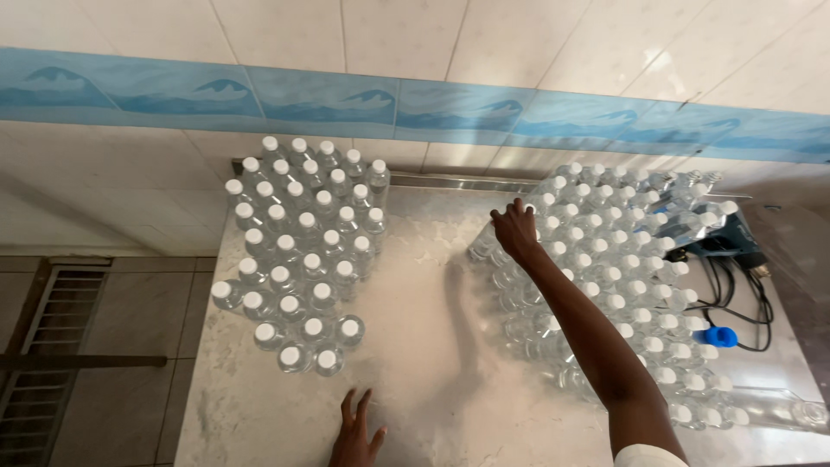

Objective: The person repeatedly picks up clear plastic bottles from a metal table, screws white caps onto them, and places them back into a large group. The task involves handling the bottles and caps by hand in a repetitive sequence.

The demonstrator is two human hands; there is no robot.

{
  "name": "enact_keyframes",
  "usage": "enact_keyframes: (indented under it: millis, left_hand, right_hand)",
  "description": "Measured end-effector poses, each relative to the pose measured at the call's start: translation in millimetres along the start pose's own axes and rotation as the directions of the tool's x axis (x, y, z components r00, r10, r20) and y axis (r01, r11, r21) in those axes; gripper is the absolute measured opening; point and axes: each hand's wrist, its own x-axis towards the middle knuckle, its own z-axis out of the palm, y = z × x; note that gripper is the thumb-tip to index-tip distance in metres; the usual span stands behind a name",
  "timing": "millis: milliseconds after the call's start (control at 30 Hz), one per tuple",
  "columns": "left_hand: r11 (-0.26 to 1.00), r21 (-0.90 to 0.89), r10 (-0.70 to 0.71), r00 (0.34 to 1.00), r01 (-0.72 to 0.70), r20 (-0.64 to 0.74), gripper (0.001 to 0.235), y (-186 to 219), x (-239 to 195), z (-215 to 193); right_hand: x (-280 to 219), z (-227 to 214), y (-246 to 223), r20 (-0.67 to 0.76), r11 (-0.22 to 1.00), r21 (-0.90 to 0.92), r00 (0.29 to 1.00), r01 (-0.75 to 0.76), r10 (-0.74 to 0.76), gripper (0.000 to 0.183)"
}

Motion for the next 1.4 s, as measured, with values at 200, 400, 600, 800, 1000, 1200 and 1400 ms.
enact_keyframes:
  millis: [200,400,600,800,1000,1200,1400]
  left_hand:
    - [0.997,-0.003,-0.075,0.995,0.075,-0.066,0.094,-56,-18,43]
    - [1.000,-0.013,-0.008,1.000,0.008,-0.006,0.087,-56,-16,53]
    - [0.992,-0.126,0.039,0.990,-0.021,0.138,0.078,-29,-19,14]
    - [0.911,-0.382,0.163,0.987,-0.154,-0.010,0.062,82,-6,-55]
    - [0.874,-0.209,0.368,0.878,-0.438,-0.305,0.127,222,35,-114]
    - [0.882,-0.468,0.058,0.998,-0.054,-0.006,0.081,255,29,-139]
    - [0.876,-0.478,0.196,0.953,-0.064,0.232,0.072,226,17,-148]
  right_hand:
    - [39,-21,-89,0.058,0.999,0.030,0.998,-0.025,0.023,0.054]
    - [78,-66,-219,0.051,0.259,0.966,0.995,-0.028,-0.083,0.109]
    - [42,-70,-234,0.171,0.136,0.970,0.965,-0.200,0.196,0.076]
    - [-74,-149,-204,0.330,0.028,0.934,0.891,-0.356,0.312,0.095]
    - [-180,-258,-202,0.374,-0.141,0.924,0.914,-0.355,0.154,0.073]
    - [-232,-291,-190,0.338,-0.215,0.929,0.927,-0.301,0.162,0.093]
    - [-242,-311,-139,-0.115,0.490,0.865,0.993,0.111,-0.021,0.048]
